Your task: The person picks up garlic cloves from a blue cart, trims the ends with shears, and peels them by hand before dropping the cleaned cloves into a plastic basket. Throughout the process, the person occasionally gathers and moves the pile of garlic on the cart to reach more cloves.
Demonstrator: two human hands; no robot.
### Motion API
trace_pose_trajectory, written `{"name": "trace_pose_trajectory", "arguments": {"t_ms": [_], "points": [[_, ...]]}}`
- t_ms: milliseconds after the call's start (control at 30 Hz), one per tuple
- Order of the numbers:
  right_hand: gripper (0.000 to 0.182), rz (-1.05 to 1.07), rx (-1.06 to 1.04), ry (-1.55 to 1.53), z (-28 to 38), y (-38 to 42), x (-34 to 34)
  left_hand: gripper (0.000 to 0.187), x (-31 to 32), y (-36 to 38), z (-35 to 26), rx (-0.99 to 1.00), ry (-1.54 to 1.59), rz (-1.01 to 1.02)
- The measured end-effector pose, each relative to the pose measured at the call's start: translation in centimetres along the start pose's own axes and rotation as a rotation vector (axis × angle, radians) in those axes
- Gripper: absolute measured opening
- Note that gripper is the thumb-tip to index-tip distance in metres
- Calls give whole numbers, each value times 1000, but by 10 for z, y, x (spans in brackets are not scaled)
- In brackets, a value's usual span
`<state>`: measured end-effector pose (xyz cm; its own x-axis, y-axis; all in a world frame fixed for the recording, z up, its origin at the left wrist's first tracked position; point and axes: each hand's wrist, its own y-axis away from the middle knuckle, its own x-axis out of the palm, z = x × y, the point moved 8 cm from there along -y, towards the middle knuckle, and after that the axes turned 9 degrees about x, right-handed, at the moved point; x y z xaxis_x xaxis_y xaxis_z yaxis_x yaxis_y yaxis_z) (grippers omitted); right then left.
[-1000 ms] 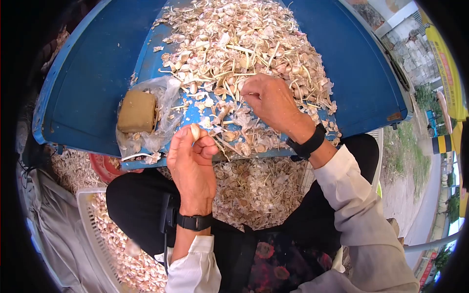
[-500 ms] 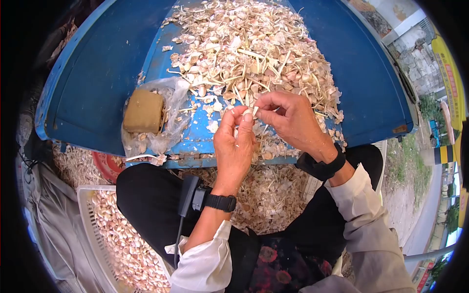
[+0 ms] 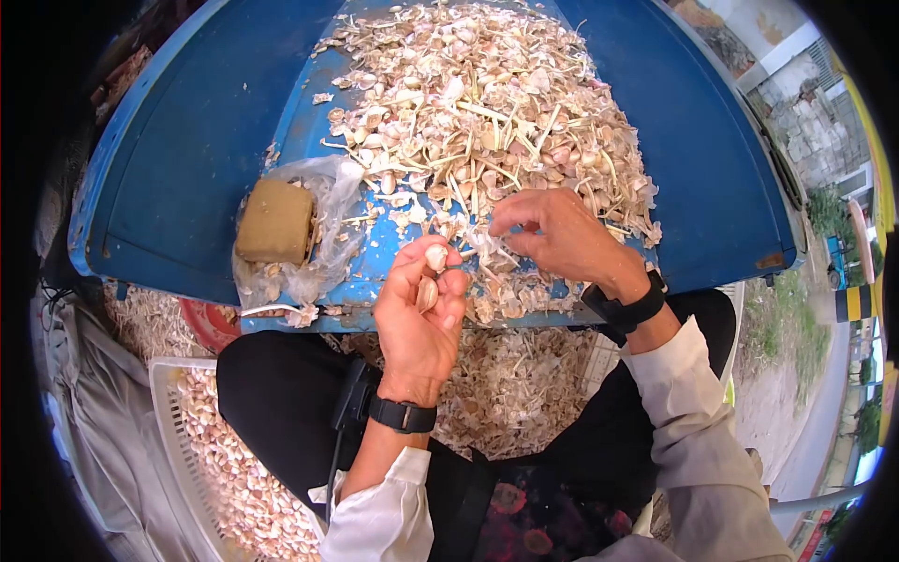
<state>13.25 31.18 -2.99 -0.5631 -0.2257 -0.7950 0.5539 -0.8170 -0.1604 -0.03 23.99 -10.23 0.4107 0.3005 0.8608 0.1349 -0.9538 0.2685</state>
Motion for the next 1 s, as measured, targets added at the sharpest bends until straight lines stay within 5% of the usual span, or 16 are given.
{"name": "trace_pose_trajectory", "arguments": {"t_ms": [33,100,333,467,533,733,800,933,1000], "points": [[19,-47,246,-193,-17,-15,-11,20,-1,0,-1,0,-1,-3],[27,-178,286,13,-11,-46,-38,20,1,2,1,-22,1,15],[40,-211,81,542,-36,-85,-14,19,1,-1,8,3,-232,101],[44,-160,252,246,-25,-52,-23,26,0,-5,8,83,-371,100],[40,-83,459,-271,-32,-33,-16,30,12,-6,8,129,-460,96],[22,193,545,-447,-8,-4,12,37,10,-12,25,92,-600,211],[21,97,474,-589,1,-2,0,31,11,-11,31,-49,-229,194],[23,-374,306,-76,19,43,-133,26,14,-1,29,-109,-106,110],[22,-565,455,152,10,75,-215,28,16,0,27,-89,-63,163]]}}
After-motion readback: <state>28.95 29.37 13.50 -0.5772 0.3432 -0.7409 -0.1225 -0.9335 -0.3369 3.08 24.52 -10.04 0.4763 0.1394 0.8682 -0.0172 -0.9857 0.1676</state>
